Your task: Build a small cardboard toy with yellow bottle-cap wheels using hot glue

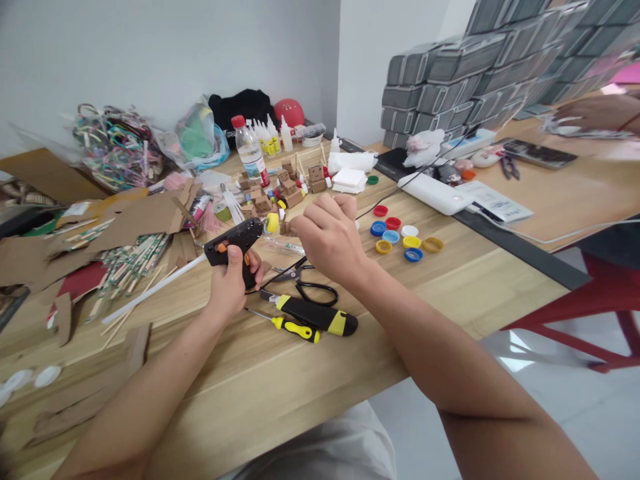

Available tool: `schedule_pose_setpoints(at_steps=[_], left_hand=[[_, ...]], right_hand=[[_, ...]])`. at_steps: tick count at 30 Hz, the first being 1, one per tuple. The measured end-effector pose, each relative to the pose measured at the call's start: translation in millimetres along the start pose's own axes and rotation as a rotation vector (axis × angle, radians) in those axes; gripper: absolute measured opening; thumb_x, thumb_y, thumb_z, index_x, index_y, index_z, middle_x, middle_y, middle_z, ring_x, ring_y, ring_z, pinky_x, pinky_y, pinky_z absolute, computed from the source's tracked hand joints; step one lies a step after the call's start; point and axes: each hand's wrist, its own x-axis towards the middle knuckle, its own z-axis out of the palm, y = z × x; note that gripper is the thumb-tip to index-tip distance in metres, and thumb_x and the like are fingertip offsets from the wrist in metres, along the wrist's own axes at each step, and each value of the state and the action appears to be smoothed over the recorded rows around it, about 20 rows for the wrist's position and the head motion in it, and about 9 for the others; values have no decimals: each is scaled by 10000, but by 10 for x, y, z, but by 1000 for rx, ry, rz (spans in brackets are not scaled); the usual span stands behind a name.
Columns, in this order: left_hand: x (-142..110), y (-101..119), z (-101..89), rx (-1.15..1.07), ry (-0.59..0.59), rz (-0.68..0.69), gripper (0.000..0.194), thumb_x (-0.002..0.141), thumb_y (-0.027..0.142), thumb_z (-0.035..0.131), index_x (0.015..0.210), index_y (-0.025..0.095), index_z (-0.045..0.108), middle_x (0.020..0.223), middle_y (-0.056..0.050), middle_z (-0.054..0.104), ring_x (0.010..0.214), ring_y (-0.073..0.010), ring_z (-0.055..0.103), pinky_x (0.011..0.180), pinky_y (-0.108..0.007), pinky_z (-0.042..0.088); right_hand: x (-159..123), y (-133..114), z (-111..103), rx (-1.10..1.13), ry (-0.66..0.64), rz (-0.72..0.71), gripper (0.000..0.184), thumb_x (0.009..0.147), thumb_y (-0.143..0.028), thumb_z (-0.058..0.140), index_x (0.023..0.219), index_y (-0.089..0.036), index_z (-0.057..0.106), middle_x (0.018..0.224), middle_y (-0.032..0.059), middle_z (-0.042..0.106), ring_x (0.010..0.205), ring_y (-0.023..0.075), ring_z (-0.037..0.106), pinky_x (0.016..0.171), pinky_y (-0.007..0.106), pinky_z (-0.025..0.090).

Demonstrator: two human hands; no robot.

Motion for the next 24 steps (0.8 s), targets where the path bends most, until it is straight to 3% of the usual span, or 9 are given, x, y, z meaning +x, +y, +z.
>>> schedule_pose_setpoints(at_steps=[5, 10, 15, 19, 21, 24], left_hand=[[-19, 11, 7, 4, -21, -10, 796, 524, 986, 705, 520, 223, 478, 447, 52, 429, 350, -106, 457, 332, -240, 349], [-48, 4, 14, -1, -54, 13, 780, 552, 964, 718, 524, 219, 488, 443, 56, 434, 345, -98, 458, 336, -237, 359], [38, 36, -58, -125, 174, 92, 694, 588, 856, 815, 695, 202, 608, 552, 46, 582, 376, -88, 501, 375, -227, 397], [106, 13, -106, -238, 207, 81, 588, 561, 630, 970, 788, 199, 641, 651, 36, 701, 503, -101, 632, 521, -213, 518], [105, -19, -78, -343, 234, 33, 510, 635, 538, 972, 827, 199, 643, 705, 17, 748, 601, -124, 702, 625, -227, 565], [76, -43, 13, -497, 357, -101, 323, 890, 471, 810, 872, 203, 629, 742, -9, 777, 689, -140, 749, 696, -238, 584]], right_hand=[[-6, -12, 18, -35, 24, -3, 294, 1025, -147, 561, 759, -240, 644, 673, 6, 576, 758, 197, 511, 731, 369, 360], [3, 7, 15, 25, 69, 109, 282, 1013, -162, 571, 753, -244, 642, 694, 18, 634, 758, 214, 544, 719, 382, 351], [23, 66, -29, 126, 99, 232, 173, 955, -233, 679, 783, -257, 677, 672, 1, 648, 721, 223, 556, 690, 385, 343], [36, 71, -45, 169, 118, 260, 132, 939, -228, 682, 815, -261, 708, 704, 4, 697, 726, 234, 595, 690, 393, 379], [39, 65, -50, 167, 117, 269, 129, 943, -241, 685, 821, -267, 719, 725, 7, 718, 738, 241, 613, 705, 403, 397], [40, 60, -52, 155, 125, 273, 137, 945, -255, 692, 814, -269, 728, 738, 16, 730, 757, 249, 629, 733, 419, 410]])
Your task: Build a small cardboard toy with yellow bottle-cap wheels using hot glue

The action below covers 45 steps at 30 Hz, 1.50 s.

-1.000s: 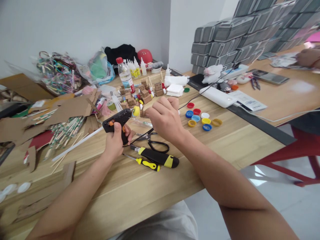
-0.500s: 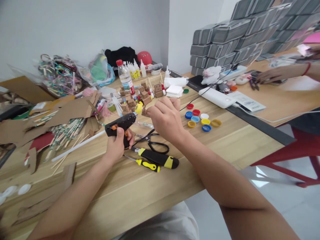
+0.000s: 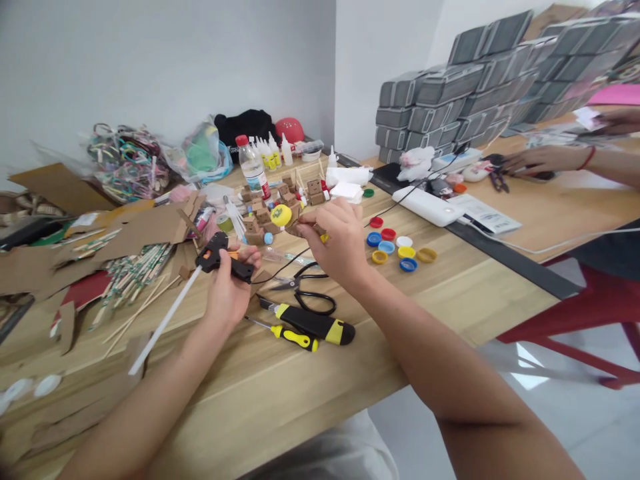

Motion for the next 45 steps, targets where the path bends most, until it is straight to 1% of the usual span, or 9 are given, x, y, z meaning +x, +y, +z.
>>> schedule_pose_setpoints(at_steps=[6, 12, 16, 21, 29, 33, 36, 41, 45], left_hand=[[-69, 12, 99, -164, 233, -227, 336, 1112, 401, 447, 908, 199, 623, 724, -26, 749, 664, -126, 746, 664, -219, 613], [-167, -19, 33, -181, 265, -274, 201, 1015, 224, 625, 816, 195, 613, 704, 0, 725, 631, -131, 746, 650, -214, 624], [-288, -92, 74, -153, 243, -305, 267, 1013, 126, 568, 757, 189, 611, 666, -1, 725, 615, -118, 748, 730, -207, 641], [-314, -85, 134, -159, 303, -319, 320, 1041, 119, 528, 742, 200, 607, 696, -25, 740, 901, -196, 823, 955, -324, 650], [-385, 18, 168, -113, 299, -393, 293, 1049, 125, 528, 774, 157, 625, 721, -47, 753, 567, -109, 712, 581, -163, 590], [-452, -178, 423, -147, 207, -357, 212, 1043, 141, 546, 851, 162, 634, 829, -66, 783, 729, -156, 781, 672, -218, 634], [-421, -314, 539, -139, 252, -349, 236, 1033, 105, 534, 818, 167, 607, 878, -74, 791, 787, -165, 793, 688, -223, 624], [-348, -178, 332, 19, 225, -365, 104, 976, 143, 663, 873, 155, 669, 825, -53, 795, 600, -145, 730, 478, -182, 483], [-284, 44, 178, -15, 276, -308, 189, 1026, 149, 587, 846, 149, 647, 729, -29, 756, 503, -94, 666, 438, -150, 435]], right_hand=[[-26, 19, 31, -5, -23, -20, 166, 967, -258, 656, 815, -273, 721, 719, 10, 705, 762, 249, 611, 753, 420, 391], [-57, 8, 51, -31, -54, -37, 190, 982, -290, 646, 807, -278, 719, 711, 10, 695, 768, 256, 611, 766, 430, 387], [-58, -15, 50, -23, -23, -48, 200, 978, -317, 664, 790, -283, 724, 694, 24, 684, 754, 268, 608, 753, 442, 381], [-59, -6, 70, -9, -29, -33, 214, 980, -329, 659, 778, -281, 715, 681, 31, 687, 736, 270, 617, 724, 445, 379], [-71, 18, 102, 30, -45, -33, 192, 951, -341, 692, 767, -292, 712, 701, 34, 707, 754, 285, 633, 725, 460, 393], [-78, 12, 131, 25, -24, -26, 205, 954, -366, 687, 759, -301, 701, 667, 35, 683, 749, 299, 630, 727, 478, 398], [-72, 43, 145, -3, 16, -14, 210, 961, -376, 668, 764, -305, 691, 677, 38, 687, 744, 303, 625, 722, 484, 398], [-47, 102, 110, 34, -15, 27, 186, 956, -372, 675, 782, -307, 687, 680, 36, 674, 766, 309, 620, 754, 495, 399], [-31, 99, 71, 52, -59, 29, 171, 959, -363, 677, 798, -303, 677, 699, 38, 676, 785, 313, 612, 763, 493, 386]])
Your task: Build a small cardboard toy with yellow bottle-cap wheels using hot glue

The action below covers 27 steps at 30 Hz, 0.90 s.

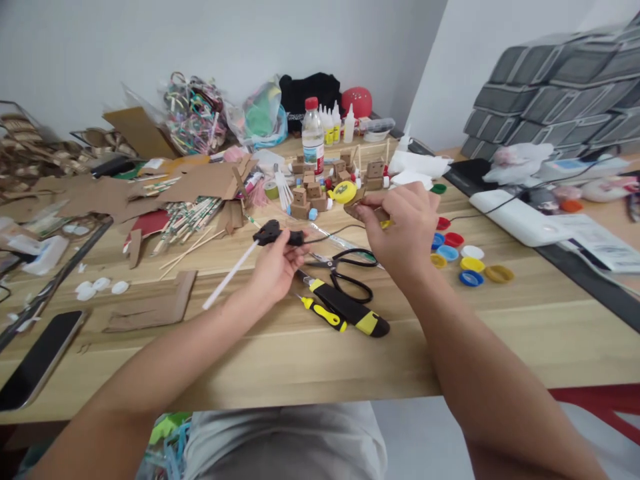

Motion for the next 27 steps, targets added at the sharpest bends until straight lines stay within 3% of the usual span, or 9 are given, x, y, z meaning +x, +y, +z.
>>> schedule_pose_setpoints(at_steps=[6, 11, 19, 24, 27], left_hand=[[103, 11, 62, -91, 121, -20, 197, 1046, 153, 565, 864, 164, 640, 667, 3, 690, 531, -93, 669, 499, -152, 505], [112, -69, 31, -58, 121, -35, 230, 1018, 162, 632, 795, 174, 578, 565, 50, 591, 464, -75, 623, 467, -134, 488], [184, -56, -54, 23, 128, -58, 347, 924, 250, 790, 737, 196, 502, 513, 114, 442, 364, -41, 438, 354, -122, 273], [142, -2, -44, 30, 126, -74, 369, 1011, 162, 655, 696, 195, 467, 506, 108, 407, 375, -26, 387, 373, -112, 262], [-4, 44, -138, 30, 99, -88, 323, 1017, 170, 647, 715, 180, 531, 552, 67, 508, 423, -31, 449, 407, -108, 333]], right_hand=[[-23, -34, 28, -59, -6, -4, 169, 963, -373, 669, 814, -296, 685, 710, 43, 684, 776, 307, 609, 750, 489, 396], [-20, -42, 0, -29, -34, -28, 177, 955, -374, 691, 794, -300, 687, 711, 37, 699, 768, 303, 628, 727, 480, 397], [20, -52, -54, 21, -101, -9, 174, 948, -380, 702, 795, -300, 682, 706, 39, 687, 796, 312, 625, 735, 480, 378], [1, -97, -32, 25, -63, -17, 176, 946, -343, 696, 778, -295, 686, 690, 42, 692, 797, 320, 639, 740, 486, 392], [-8, -104, -29, 12, -57, -15, 177, 949, -336, 690, 776, -295, 696, 706, 43, 702, 797, 318, 646, 744, 492, 405]])
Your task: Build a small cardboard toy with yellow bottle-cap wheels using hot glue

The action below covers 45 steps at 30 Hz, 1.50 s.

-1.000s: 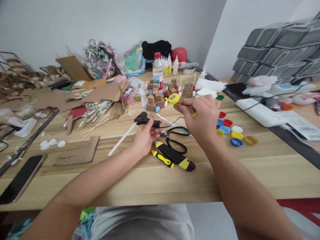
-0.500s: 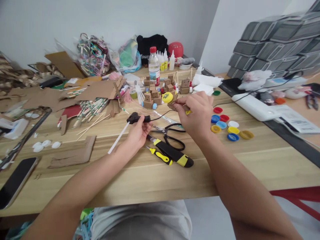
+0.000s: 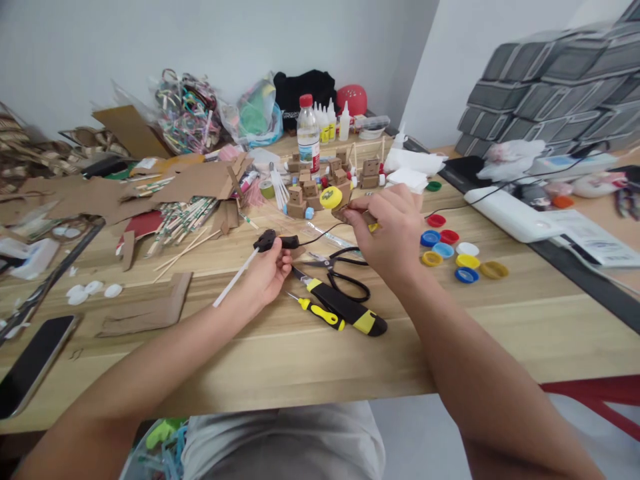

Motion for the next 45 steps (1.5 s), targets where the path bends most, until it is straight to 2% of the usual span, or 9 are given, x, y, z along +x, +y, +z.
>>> schedule_pose_setpoints(at_steps=[4, 6, 9, 11, 16, 22, 26, 33, 45], left_hand=[[-432, -46, -378, 86, -258, -8, 149, 876, 207, 829, 861, 146, 694, 743, -4, 678, 587, -76, 615, 510, -147, 498], [-707, -76, -593, 148, -426, -41, 343, 760, 317, 936, 1003, 177, 739, 803, -11, 696, 620, -105, 636, 492, -175, 514], [-990, -41, -808, 296, -678, -25, 388, 780, 497, 898, 995, 202, 768, 879, -37, 690, 601, -101, 607, 457, -189, 503], [-1007, 45, -857, 389, -737, 76, 337, 806, 485, 879, 974, 209, 782, 853, -36, 686, 614, -100, 607, 492, -186, 516], [-590, 303, -822, 480, -591, 326, 250, 716, 348, 938, 817, 193, 771, 727, -11, 677, 554, -91, 573, 482, -181, 482], [-131, 455, -905, 446, -418, 422, 163, 678, 226, 897, 729, 187, 748, 603, 20, 633, 508, -109, 558, 449, -190, 432], [16, 546, -1039, 417, -320, 574, 180, 662, 191, 906, 776, 179, 768, 689, -7, 697, 631, -128, 630, 578, -205, 502], [140, 684, -1306, 506, -534, 775, 658, 658, 397, 987, 1244, 271, 715, 1193, -71, 776, 1037, -200, 714, 889, -313, 574], [-25, 696, -1323, 712, -538, 920, 536, 778, 400, 919, 1275, 295, 746, 1188, -67, 816, 1129, -236, 746, 979, -366, 567]], right_hand=[[-5, 11, -19, -21, -2, -6, 196, 956, -372, 689, 773, -303, 693, 711, 42, 704, 789, 315, 640, 734, 494, 414], [-12, 13, -20, -27, -21, -11, 192, 959, -383, 687, 783, -308, 699, 717, 43, 701, 784, 312, 630, 735, 495, 417], [-27, -10, 9, -25, -61, -18, 177, 960, -364, 680, 795, -306, 709, 722, 43, 702, 783, 305, 623, 745, 490, 415], [-26, -54, 40, -13, -76, -25, 187, 962, -340, 665, 785, -299, 708, 722, 40, 708, 779, 297, 622, 738, 476, 408], [49, -277, 96, 82, -181, -147, 203, 964, -258, 640, 778, -277, 718, 734, 28, 740, 764, 261, 643, 715, 435, 399], [224, -595, 215, 230, -400, -208, 134, 883, -172, 709, 786, -263, 726, 750, 6, 768, 766, 234, 658, 729, 399, 375], [309, -831, 327, 196, -548, -235, 164, 888, -166, 698, 746, -249, 703, 694, 7, 744, 764, 233, 635, 746, 398, 337], [266, -1205, 399, 110, -624, -352, 293, 1001, -146, 578, 745, -227, 694, 731, 29, 749, 800, 222, 618, 771, 397, 311], [156, -1245, 347, 133, -579, -414, 326, 1032, -113, 526, 756, -204, 674, 696, 36, 685, 771, 202, 582, 754, 376, 351]])
